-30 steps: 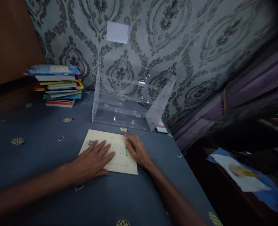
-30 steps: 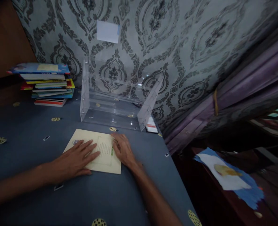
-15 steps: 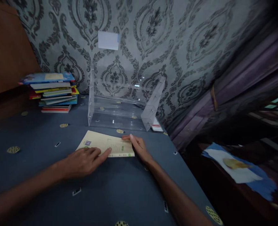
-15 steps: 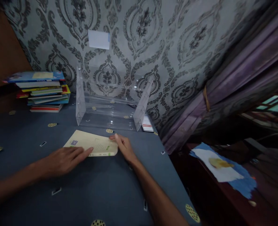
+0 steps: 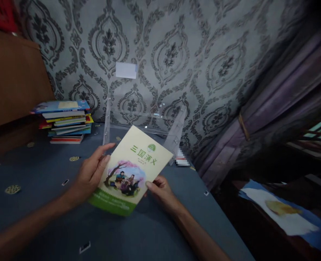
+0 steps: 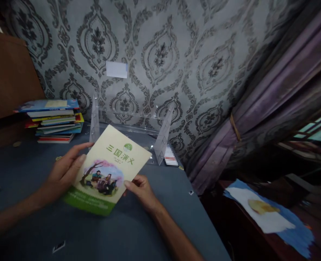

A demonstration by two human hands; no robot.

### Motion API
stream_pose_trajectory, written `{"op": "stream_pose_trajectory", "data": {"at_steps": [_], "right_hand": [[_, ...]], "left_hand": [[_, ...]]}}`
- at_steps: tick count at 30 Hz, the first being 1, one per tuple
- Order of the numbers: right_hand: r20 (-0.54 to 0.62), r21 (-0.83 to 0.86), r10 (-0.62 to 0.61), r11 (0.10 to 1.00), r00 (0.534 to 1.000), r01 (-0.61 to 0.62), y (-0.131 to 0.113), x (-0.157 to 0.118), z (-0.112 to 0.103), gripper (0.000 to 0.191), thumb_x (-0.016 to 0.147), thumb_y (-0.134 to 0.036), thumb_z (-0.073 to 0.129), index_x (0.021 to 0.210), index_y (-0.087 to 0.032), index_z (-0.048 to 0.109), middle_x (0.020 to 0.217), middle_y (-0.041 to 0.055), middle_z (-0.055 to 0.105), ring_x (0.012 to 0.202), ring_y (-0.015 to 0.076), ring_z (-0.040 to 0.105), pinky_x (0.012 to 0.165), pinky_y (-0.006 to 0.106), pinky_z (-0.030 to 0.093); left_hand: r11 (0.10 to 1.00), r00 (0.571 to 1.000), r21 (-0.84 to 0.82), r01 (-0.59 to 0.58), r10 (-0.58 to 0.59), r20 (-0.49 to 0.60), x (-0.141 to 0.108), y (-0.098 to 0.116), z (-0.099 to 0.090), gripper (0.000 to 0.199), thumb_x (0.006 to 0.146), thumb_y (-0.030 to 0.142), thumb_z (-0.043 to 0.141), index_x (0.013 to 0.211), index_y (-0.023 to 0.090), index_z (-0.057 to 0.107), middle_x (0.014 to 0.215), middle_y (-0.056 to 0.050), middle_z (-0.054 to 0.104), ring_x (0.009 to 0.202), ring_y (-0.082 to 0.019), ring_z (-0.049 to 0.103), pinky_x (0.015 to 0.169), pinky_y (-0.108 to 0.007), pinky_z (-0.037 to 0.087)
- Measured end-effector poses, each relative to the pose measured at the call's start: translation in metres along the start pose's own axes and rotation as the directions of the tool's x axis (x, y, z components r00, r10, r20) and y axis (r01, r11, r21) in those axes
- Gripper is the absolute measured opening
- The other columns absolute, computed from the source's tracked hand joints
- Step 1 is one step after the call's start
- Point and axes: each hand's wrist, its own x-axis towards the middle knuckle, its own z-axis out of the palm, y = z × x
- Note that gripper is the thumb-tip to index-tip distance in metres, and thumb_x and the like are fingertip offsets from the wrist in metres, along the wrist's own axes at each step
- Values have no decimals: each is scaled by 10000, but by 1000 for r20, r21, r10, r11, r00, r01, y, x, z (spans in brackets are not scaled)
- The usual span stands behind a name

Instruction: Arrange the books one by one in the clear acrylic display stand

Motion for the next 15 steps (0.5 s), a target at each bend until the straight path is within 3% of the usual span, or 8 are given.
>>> {"op": "stream_pose_trajectory", "data": {"at_steps": [4,7,10,13,15], "right_hand": [[62,34,132,990,989,-135,-3,-2,-1,432,788,-569,747,756,-141,709,624,15,666,444,74,517,436,202,418],[147,-17,304,952,941,-305,0,-1,-6,474,784,-593,739,792,-123,675,599,13,664,426,78,548,409,186,420],[218,-82,440,898,871,-433,2,0,-10,512,770,-623,733,836,-123,646,601,15,675,450,101,605,402,181,443],[216,-114,499,867,839,-486,-2,0,-11,534,751,-630,743,900,-130,628,602,3,677,458,104,621,398,176,461],[198,-132,534,845,822,-518,-5,0,-11,550,730,-634,755,917,-136,614,584,-11,667,440,97,609,389,169,456]], "left_hand": [[881,939,-328,342,-330,94,-17,-23,21,605,881,644,495,1274,186,459,837,-28,707,687,-211,664,578,-292,516],[794,858,-325,514,-468,213,-33,-47,27,715,783,736,545,1226,186,432,717,10,665,584,-193,624,505,-274,477],[799,815,-210,564,-498,295,-46,-60,23,751,783,753,513,1258,182,397,585,54,605,476,-173,575,440,-253,433],[849,798,-51,526,-471,376,-50,-65,15,699,861,694,427,1339,193,338,493,87,549,391,-174,544,379,-241,402],[857,763,47,513,-481,433,-48,-66,11,617,887,639,409,1336,222,339,518,92,547,368,-167,537,345,-227,369]]}}
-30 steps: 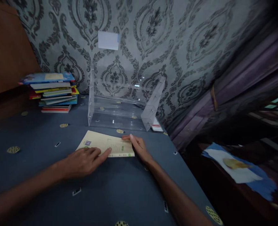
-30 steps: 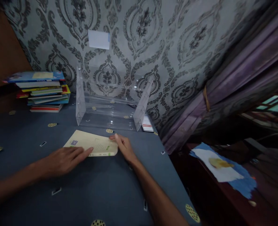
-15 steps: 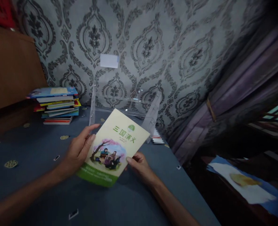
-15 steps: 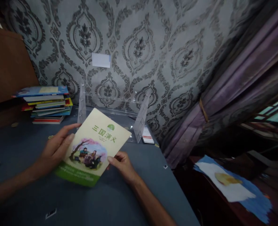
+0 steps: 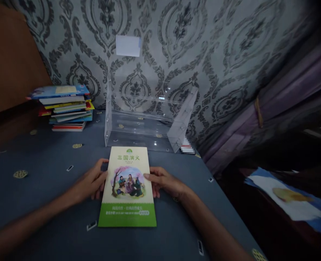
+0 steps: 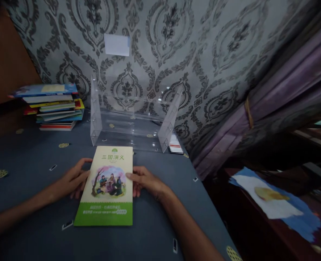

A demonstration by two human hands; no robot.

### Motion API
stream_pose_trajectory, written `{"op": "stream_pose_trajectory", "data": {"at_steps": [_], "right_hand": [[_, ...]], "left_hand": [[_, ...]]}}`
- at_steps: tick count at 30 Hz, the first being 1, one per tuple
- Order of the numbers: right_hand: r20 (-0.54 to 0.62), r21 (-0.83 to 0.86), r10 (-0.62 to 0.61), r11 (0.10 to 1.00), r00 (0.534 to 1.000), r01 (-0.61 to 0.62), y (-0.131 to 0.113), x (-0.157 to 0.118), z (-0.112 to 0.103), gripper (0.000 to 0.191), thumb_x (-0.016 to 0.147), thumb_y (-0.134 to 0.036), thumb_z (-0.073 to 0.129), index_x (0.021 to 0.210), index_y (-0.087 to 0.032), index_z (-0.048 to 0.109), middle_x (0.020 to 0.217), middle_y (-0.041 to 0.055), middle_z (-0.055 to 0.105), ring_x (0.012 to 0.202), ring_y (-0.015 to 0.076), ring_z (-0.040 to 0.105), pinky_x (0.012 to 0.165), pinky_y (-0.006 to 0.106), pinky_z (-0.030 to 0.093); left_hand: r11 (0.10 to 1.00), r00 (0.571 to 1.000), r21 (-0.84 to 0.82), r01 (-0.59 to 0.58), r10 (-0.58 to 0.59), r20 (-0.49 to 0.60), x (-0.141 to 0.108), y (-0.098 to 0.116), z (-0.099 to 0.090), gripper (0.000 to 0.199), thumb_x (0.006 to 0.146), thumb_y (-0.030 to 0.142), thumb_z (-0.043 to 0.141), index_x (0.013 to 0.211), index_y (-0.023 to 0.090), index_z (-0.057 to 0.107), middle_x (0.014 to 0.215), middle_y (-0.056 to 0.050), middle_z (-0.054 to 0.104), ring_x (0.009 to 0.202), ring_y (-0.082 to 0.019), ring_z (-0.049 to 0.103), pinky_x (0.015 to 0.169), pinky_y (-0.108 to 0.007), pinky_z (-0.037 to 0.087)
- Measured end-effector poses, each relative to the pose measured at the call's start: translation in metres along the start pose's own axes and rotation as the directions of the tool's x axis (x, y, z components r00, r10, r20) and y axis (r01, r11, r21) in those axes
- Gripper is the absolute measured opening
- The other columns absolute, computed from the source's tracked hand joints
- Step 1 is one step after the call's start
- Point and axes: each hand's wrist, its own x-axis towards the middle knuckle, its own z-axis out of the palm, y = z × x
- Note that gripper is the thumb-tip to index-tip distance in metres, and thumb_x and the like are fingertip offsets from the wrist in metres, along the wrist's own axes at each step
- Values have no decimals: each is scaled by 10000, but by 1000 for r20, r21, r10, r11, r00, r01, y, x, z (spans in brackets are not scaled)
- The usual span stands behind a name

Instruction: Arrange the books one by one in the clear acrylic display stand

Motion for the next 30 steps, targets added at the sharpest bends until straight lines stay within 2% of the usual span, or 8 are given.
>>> {"op": "stream_pose_trajectory", "data": {"at_steps": [4,7,10,14,16,18,22,30], "right_hand": [[-34,-68,63,996,997,-65,-1,0,-2,560,699,-660,754,860,-159,561,542,-25,651,392,95,578,362,176,433],[-59,-138,83,986,995,-91,0,0,-7,562,669,-676,754,801,-192,503,537,-20,656,385,110,578,356,193,423],[-156,-289,73,950,985,-116,-2,-4,-12,491,730,-641,709,740,-213,470,507,-30,637,355,96,522,352,191,376],[-361,-591,-263,807,895,-2,-10,-2,-1,354,907,-448,555,654,-213,479,447,-45,554,383,94,483,424,207,363],[-314,-711,-457,694,832,112,-16,7,13,267,943,-354,502,739,-197,574,579,-2,643,523,140,598,533,247,452],[-168,-792,-574,562,801,237,-21,22,31,199,959,-268,467,1010,-191,644,898,66,743,795,204,695,720,322,537],[137,-835,-611,353,779,423,-28,61,59,425,1001,-211,367,1414,-231,466,1395,119,596,1301,240,539,1083,469,449],[85,-847,-523,411,848,338,-25,88,60,501,1058,-445,296,1455,-164,417,1434,159,568,1360,260,507,1191,526,318]], "left_hand": [[953,991,273,-129,136,-8,9,5,-10,356,941,484,370,1161,232,491,590,66,557,439,-151,557,432,-243,402],[789,913,541,-290,397,-89,22,8,-15,276,970,363,345,1046,217,567,750,-8,648,699,-195,649,639,-299,480],[644,833,668,-374,550,-64,36,4,-15,292,988,302,322,1023,193,591,1007,-86,682,958,-244,644,807,-365,506],[572,805,714,-404,594,-20,46,-11,-11,302,997,276,343,1111,169,601,1186,-130,675,1052,-265,637,898,-421,520],[553,797,728,-405,604,-15,46,-18,-9,309,1000,269,358,1161,173,604,1232,-129,673,1075,-265,644,931,-436,518],[531,787,739,-415,617,-1,45,-22,-7,313,1003,255,364,1178,182,612,1261,-121,671,1100,-264,646,947,-443,517],[499,773,764,-409,634,-1,43,-26,-7,320,996,228,376,1202,180,616,1242,-128,677,1115,-276,643,947,-467,518],[530,777,723,-444,629,16,44,-24,-11,318,982,190,384,1158,180,648,1223,-123,692,1124,-268,639,950,-462,520]]}}
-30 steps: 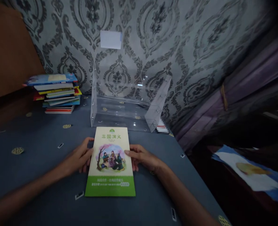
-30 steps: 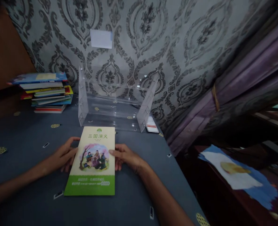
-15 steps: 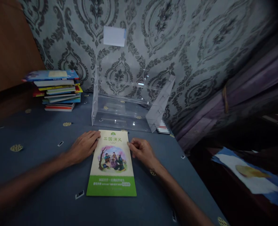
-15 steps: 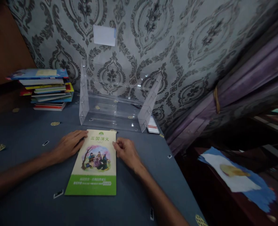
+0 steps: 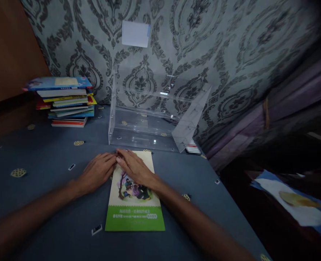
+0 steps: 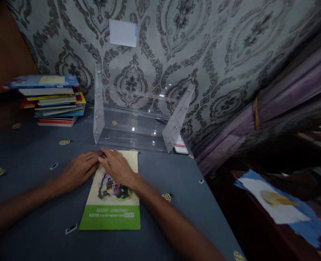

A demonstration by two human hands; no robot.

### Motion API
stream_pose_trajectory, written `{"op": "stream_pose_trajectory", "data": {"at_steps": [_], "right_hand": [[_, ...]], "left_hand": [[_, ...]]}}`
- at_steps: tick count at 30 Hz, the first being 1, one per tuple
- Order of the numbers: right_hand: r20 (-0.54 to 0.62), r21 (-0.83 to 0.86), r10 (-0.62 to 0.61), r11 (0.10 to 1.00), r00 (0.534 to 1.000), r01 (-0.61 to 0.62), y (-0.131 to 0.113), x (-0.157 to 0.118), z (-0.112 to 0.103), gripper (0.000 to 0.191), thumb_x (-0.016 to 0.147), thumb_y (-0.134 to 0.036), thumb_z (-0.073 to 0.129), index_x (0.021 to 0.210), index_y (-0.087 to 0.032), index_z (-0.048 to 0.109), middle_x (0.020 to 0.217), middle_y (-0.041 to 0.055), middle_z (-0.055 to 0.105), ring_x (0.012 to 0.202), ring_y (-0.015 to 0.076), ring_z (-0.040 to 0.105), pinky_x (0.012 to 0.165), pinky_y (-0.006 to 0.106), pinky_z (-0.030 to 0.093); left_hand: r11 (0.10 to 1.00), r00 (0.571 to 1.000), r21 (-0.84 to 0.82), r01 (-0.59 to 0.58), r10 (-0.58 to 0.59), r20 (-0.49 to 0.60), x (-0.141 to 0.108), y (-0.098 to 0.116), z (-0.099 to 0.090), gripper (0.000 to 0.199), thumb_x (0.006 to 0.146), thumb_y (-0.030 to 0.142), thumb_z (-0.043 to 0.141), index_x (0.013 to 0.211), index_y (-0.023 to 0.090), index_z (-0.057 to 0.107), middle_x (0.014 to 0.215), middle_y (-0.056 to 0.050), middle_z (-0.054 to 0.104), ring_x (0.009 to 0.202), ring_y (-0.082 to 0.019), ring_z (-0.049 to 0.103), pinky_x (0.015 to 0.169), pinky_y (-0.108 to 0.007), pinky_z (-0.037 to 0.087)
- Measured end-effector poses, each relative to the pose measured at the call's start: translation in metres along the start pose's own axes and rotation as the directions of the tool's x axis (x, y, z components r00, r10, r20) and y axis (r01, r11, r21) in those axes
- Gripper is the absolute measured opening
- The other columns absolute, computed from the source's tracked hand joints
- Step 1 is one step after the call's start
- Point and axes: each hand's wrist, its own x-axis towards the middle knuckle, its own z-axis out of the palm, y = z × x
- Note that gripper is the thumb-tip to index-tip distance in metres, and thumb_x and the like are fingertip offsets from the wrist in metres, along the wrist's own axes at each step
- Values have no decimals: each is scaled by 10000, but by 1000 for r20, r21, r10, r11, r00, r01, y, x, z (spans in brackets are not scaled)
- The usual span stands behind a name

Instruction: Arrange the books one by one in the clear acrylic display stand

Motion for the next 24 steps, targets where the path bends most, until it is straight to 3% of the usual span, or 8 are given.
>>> {"op": "stream_pose_trajectory", "data": {"at_steps": [6,9,12,18,24], "right_hand": [[-107,25,106,994,989,-104,30,-31,-18,437,1018,-363,405,1421,-209,469,1412,130,593,1326,265,543,1218,515,269],[-183,116,185,979,966,-165,47,-51,-30,414,1004,-364,424,1392,-243,506,1388,110,615,1303,263,562,1179,521,336],[-184,277,243,943,952,-187,60,-63,-37,437,996,-411,441,1399,-254,501,1423,107,590,1321,250,551,1139,488,400],[-208,511,305,844,929,-163,68,-62,-36,535,954,-588,465,1348,-233,535,1419,121,593,1347,253,531,1161,458,373],[-224,668,375,731,900,-138,72,-60,-37,541,911,-638,536,1311,-274,559,1402,90,607,1335,250,544,1185,462,342]], "left_hand": [[999,1000,-36,0,0,14,0,-4,-1,374,990,212,352,1213,180,650,1323,-138,664,1185,-301,627,942,-501,524],[999,1000,-43,11,-10,17,-2,-6,1,379,997,234,342,1225,192,642,1331,-137,659,1180,-307,629,930,-505,526],[999,1000,-42,19,-19,7,-2,-5,1,372,1005,249,339,1222,196,636,1325,-131,661,1180,-303,624,939,-499,518],[999,999,18,-36,36,4,14,-1,-6,372,1019,290,325,1109,158,661,1186,-147,704,1117,-308,630,917,-484,509],[994,994,-13,-108,108,10,35,5,2,340,1001,255,360,1183,156,629,1234,-141,695,1161,-287,621,970,-482,495]]}}
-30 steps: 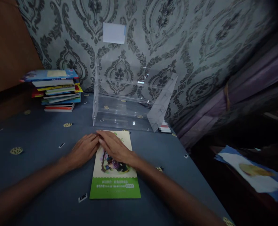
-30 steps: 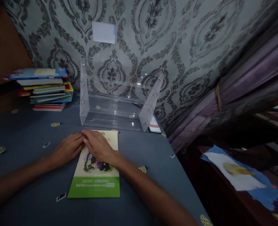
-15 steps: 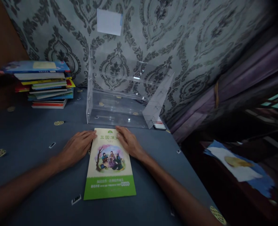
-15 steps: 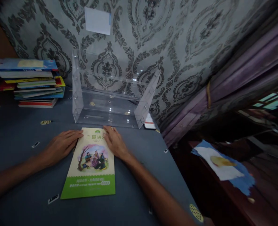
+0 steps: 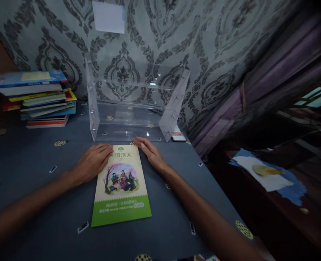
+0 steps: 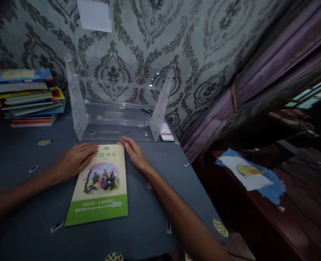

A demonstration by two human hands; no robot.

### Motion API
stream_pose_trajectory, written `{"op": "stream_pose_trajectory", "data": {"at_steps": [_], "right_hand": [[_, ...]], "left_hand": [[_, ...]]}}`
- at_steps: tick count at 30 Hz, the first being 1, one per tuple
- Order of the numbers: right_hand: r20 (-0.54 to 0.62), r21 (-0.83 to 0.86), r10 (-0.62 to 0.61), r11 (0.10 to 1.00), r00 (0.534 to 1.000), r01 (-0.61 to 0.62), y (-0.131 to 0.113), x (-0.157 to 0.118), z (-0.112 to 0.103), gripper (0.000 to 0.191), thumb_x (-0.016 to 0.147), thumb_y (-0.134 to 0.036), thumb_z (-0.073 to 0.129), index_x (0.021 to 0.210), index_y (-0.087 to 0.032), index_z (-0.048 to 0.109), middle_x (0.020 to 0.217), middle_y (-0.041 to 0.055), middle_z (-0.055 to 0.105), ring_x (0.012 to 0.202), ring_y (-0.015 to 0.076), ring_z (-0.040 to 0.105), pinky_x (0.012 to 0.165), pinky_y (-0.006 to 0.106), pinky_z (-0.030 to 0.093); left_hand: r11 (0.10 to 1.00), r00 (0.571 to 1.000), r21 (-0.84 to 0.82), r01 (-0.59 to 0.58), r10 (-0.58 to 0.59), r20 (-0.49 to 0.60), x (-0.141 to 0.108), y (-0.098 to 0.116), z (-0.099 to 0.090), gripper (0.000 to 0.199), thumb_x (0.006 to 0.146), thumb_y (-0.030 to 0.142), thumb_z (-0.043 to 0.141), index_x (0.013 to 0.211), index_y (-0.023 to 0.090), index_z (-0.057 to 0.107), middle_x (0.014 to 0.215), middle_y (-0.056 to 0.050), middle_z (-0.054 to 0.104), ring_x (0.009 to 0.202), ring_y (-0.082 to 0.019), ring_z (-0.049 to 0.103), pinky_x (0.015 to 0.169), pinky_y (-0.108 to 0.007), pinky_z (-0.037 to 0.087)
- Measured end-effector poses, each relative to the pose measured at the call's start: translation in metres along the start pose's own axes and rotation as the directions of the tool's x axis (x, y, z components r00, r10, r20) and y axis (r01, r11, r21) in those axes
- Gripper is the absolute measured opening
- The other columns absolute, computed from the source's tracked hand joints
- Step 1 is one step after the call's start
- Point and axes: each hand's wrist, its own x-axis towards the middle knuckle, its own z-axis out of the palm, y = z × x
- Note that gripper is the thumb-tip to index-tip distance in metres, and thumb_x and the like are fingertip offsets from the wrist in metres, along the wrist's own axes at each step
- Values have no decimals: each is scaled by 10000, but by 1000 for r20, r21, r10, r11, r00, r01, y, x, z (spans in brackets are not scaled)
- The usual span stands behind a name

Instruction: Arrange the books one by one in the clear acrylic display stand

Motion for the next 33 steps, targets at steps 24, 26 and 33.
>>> {"op": "stream_pose_trajectory", "data": {"at_steps": [24,26,33], "right_hand": [[-26,78,-7,997,1000,9,4,5,-2,445,971,-563,493,1261,-235,579,1370,80,616,1262,218,607,1160,426,400],[-32,53,-20,998,999,22,4,5,-1,462,963,-578,497,1254,-229,585,1375,81,609,1258,221,609,1158,422,401],[-16,25,-71,997,997,71,4,4,-2,438,961,-569,512,1229,-234,599,1339,73,632,1251,235,610,1168,449,382]], "left_hand": [[895,915,-348,-279,357,187,39,58,14,383,893,40,399,1162,188,628,1303,-99,671,1224,-213,593,1049,-425,459],[880,903,-385,-277,376,208,34,65,8,418,881,27,393,1177,201,632,1302,-84,676,1235,-214,589,1057,-442,456],[834,851,-460,-303,455,264,8,91,-2,531,845,-17,389,1269,223,601,1293,-73,687,1279,-213,574,1101,-464,431]]}}
